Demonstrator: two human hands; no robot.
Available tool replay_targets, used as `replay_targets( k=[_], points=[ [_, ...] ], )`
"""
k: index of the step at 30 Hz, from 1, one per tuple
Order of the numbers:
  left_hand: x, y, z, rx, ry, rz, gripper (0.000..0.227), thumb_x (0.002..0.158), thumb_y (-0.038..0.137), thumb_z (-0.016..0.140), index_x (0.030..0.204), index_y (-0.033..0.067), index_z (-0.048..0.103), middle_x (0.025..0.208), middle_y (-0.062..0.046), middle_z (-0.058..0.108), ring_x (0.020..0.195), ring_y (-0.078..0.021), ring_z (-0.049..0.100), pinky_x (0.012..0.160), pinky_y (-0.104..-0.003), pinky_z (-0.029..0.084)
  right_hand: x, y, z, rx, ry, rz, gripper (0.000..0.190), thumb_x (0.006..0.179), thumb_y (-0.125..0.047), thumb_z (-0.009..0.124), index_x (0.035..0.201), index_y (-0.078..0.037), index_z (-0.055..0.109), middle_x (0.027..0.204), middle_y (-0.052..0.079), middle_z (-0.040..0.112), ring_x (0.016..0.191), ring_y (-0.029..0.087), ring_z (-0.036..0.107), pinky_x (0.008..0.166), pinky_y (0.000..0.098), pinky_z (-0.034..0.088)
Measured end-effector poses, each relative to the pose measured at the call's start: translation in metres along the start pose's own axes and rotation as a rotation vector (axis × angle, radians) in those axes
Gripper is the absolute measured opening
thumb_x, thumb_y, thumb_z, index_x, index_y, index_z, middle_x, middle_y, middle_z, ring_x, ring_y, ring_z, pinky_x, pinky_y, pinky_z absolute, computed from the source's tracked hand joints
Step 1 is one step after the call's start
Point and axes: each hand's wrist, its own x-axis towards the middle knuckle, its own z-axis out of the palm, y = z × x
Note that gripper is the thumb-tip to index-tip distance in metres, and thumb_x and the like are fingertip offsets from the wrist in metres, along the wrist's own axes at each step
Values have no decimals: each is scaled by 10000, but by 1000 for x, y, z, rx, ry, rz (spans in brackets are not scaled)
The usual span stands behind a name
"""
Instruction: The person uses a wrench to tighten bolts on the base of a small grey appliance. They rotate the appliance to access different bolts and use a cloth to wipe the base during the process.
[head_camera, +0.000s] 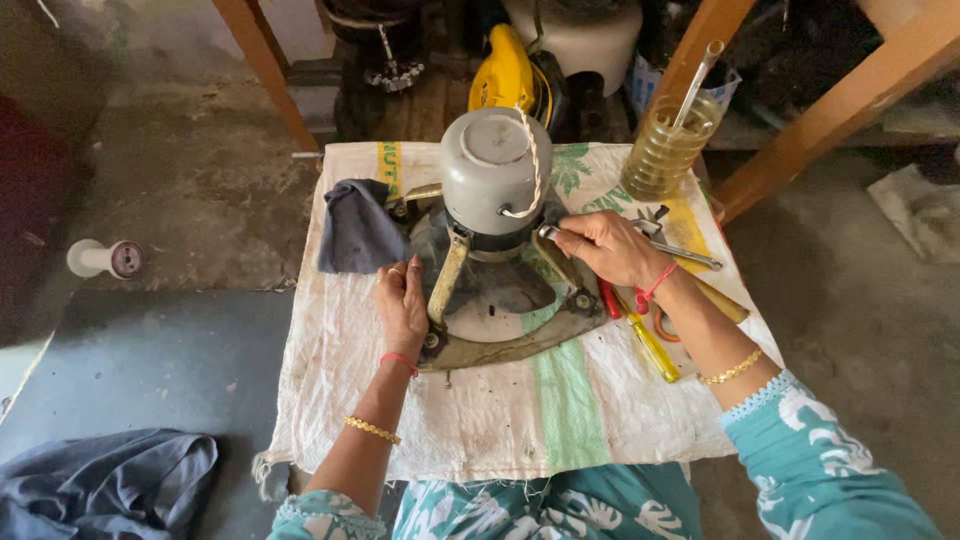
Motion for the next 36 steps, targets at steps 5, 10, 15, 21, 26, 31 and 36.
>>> replay_targets(
  k=[5, 10, 15, 21, 26, 31, 36],
  points=[
    [-1, 2, 2, -13, -2, -11, 407, 1021, 283, 637, 819, -69, 608, 832, -240, 570, 766, -370, 536, 706, -456, 423, -8, 8, 10, 43, 117, -44, 303, 1027, -224, 576, 831, 6, 557, 704, 110, 565, 660, 147, 532, 637, 353, 445],
    [0, 5, 1, -15, -8, -3, 400, 1024, 269, 629, 808, -67, 607, 812, -239, 566, 769, -363, 534, 711, -454, 423, -7, 24, 21, 251, 80, 85, 368, 1068, -237, 558, 780, -12, 518, 685, 24, 474, 695, 97, 428, 641, 303, 410],
    [-1, 9, -2, -32, 3, 18, 393, 1020, 279, 625, 827, -63, 618, 824, -235, 572, 768, -358, 530, 702, -455, 419, -7, 39, 36, 458, 131, 66, 403, 1101, -256, 508, 765, -33, 514, 728, -40, 509, 727, 73, 458, 694, 260, 410],
    [-2, 11, -4, 0, -30, -22, 446, 1044, 294, 625, 804, -81, 596, 801, -254, 541, 769, -389, 514, 709, -473, 404, -8, 40, 39, 451, 155, 82, 396, 1091, -271, 516, 786, -24, 564, 735, -39, 556, 731, 67, 499, 701, 252, 432],
    [1, 9, -1, -8, 5, 8, 427, 1023, 314, 626, 829, -66, 622, 862, -243, 581, 781, -391, 542, 704, -470, 416, -16, 27, 31, 311, 148, 86, 302, 1065, -206, 572, 831, -18, 600, 741, -35, 539, 741, 54, 472, 664, 250, 417],
    [-1, 5, 0, -1, 2, -4, 419, 1025, 317, 630, 852, -65, 633, 874, -250, 583, 788, -391, 549, 709, -469, 420, -23, 27, 24, 377, 171, 37, 207, 1032, -156, 576, 895, -13, 638, 783, -43, 579, 755, 53, 480, 691, 237, 435],
    [1, 6, -1, -7, -3, 0, 411, 1029, 314, 622, 860, -60, 649, 874, -243, 594, 796, -389, 560, 718, -465, 430, -11, 29, 22, 274, 181, -76, 285, 1060, -184, 587, 833, -12, 590, 754, 26, 579, 754, 115, 518, 712, 293, 438]
  ],
)
